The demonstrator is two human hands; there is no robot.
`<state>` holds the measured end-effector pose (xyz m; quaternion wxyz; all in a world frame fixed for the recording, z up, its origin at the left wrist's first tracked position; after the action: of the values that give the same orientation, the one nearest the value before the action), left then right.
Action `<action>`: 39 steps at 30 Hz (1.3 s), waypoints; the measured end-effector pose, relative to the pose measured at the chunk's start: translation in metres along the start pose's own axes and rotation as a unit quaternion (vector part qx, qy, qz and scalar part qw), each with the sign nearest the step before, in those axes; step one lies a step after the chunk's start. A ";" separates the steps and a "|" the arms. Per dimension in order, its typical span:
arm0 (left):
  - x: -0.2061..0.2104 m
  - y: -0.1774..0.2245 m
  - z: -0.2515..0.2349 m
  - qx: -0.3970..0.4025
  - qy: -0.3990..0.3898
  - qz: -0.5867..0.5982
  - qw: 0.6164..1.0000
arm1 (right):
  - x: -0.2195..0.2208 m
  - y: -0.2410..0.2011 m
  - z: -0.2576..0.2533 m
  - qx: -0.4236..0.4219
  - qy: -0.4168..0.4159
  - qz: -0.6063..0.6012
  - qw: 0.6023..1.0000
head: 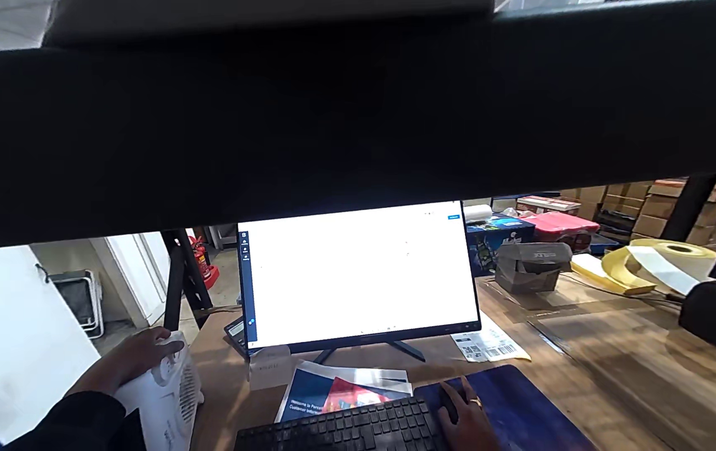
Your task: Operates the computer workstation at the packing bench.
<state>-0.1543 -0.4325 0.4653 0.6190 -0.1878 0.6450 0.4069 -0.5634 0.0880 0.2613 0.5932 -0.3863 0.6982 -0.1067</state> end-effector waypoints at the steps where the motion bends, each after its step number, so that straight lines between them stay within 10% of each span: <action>1: 0.000 0.001 0.001 -0.001 0.000 0.002 1.000 | -0.001 -0.001 0.001 0.001 -0.001 0.000 1.000; 39: -0.004 0.010 0.002 0.014 -0.009 -0.001 1.000 | 0.003 -0.002 -0.003 0.008 -0.025 0.010 1.000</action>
<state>-0.1596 -0.4256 0.4720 0.6275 -0.1761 0.6451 0.3989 -0.5651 0.0837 0.2606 0.6146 -0.3770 0.6861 -0.0970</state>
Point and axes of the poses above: each hand's wrist, its own z-axis away from the middle knuckle, its own x-axis out of the palm, y = z × x, the point moved 10 cm from there along -z, towards the middle knuckle, and after that the axes turned 10 degrees about x, right-handed, at the moved point
